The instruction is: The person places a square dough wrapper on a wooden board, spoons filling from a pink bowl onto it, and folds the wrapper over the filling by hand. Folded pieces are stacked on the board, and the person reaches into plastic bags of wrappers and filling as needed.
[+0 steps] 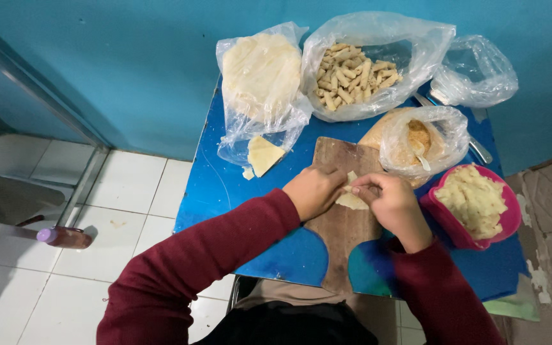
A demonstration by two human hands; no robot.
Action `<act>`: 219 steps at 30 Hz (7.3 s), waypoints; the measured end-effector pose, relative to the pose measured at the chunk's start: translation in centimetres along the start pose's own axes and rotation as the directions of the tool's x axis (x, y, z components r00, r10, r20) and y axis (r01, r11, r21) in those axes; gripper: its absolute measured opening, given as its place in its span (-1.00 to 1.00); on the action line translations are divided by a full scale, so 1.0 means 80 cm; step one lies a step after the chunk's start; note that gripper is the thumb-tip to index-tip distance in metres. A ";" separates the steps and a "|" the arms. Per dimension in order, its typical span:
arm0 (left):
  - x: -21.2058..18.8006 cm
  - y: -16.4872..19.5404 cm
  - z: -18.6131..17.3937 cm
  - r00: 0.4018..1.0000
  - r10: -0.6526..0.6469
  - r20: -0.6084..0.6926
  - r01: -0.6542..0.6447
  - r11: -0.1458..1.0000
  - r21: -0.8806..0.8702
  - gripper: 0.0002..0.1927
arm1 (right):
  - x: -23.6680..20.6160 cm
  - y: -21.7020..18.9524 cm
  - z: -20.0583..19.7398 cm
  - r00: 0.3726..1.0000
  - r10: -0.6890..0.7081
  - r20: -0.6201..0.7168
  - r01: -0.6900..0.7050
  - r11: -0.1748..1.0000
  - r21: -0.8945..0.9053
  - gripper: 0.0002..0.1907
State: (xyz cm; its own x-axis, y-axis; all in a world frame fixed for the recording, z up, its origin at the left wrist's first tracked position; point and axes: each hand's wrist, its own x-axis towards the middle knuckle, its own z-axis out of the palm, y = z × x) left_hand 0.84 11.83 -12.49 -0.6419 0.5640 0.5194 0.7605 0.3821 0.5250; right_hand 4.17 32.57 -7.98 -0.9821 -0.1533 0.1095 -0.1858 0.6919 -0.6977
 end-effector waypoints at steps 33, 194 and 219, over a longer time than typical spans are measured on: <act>0.004 0.018 -0.010 0.986 -0.149 -0.077 0.141 0.985 -0.100 -0.33 | 0.009 -0.020 0.005 0.880 -0.432 -0.197 0.336 0.859 -0.385 -0.71; 0.015 -0.011 0.010 1.000 0.009 0.022 -0.008 0.997 -0.074 -0.85 | -0.023 0.003 -0.003 0.892 -0.444 -0.082 0.411 0.873 -0.264 -0.80; 0.020 -0.008 0.023 0.997 -0.061 -0.042 0.062 0.998 0.014 -0.86 | -0.013 0.015 0.018 0.894 -0.386 -0.228 0.261 0.862 -0.434 -0.96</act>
State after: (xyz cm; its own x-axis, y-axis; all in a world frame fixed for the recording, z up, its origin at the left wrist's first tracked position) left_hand -0.53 13.82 -13.21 -0.6908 0.5080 0.5145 0.7207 0.4266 0.5464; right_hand 4.99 32.52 -9.94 -0.8133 -0.2430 0.5287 -0.4302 0.8629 -0.2652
